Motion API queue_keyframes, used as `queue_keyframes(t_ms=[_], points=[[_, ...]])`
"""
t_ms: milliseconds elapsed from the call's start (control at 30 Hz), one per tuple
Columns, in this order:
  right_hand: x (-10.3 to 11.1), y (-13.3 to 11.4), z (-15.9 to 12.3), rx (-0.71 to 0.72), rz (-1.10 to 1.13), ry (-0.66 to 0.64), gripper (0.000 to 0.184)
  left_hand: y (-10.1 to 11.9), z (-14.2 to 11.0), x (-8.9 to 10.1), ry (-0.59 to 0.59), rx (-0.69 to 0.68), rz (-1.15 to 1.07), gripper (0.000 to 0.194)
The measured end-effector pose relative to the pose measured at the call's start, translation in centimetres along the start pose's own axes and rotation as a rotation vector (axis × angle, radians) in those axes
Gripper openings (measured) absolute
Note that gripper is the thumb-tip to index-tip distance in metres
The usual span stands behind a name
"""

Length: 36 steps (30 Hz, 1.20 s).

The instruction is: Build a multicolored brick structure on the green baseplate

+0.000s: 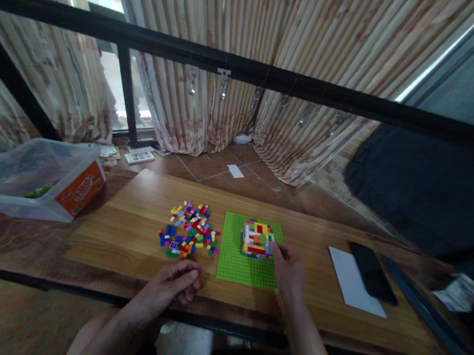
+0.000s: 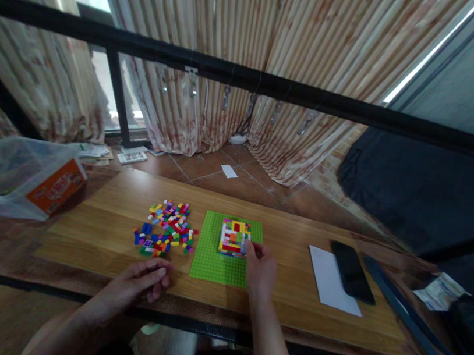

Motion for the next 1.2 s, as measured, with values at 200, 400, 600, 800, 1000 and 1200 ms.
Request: queue_keyframes(t_ms=[200,400,600,800,1000,1200], points=[[-0.9,0.5,0.2,0.003,0.064,-0.062,0.051,-0.1,0.3,0.2,-0.003,0.000,-0.025,0.047],[-1.0,0.4,0.7,-0.019,0.088,-0.084,0.051,-0.1,0.0,0.4,0.016,0.005,-0.078,0.051],[-0.7,-0.2,1.0,-0.036,0.106,-0.103,0.054,0.1,-0.5,0.5,0.037,-0.048,-0.083,0.049],[1.4,-2.0,-0.7,0.047,0.051,0.021,0.058,0.2,-0.7,0.5,0.049,-0.082,-0.131,0.047],[-3.8,-8.5,-6.1,0.431,0.041,-0.161,0.028,0.1,-0.3,0.5,0.052,-0.057,-0.109,0.043],[-11.4,-12.2,-9.1,0.634,-0.123,-0.396,0.023,0.0,-0.3,0.0,0.020,-0.056,-0.080,0.044]])
Point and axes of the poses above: each hand's wrist, its own z-axis towards the middle knuckle, its own x-axis out of the back of the hand, y = z × x, the point moved 10 cm from there along z, towards the middle knuckle, and after that the axes turned 14 degrees about x, right-handed, at the moved point
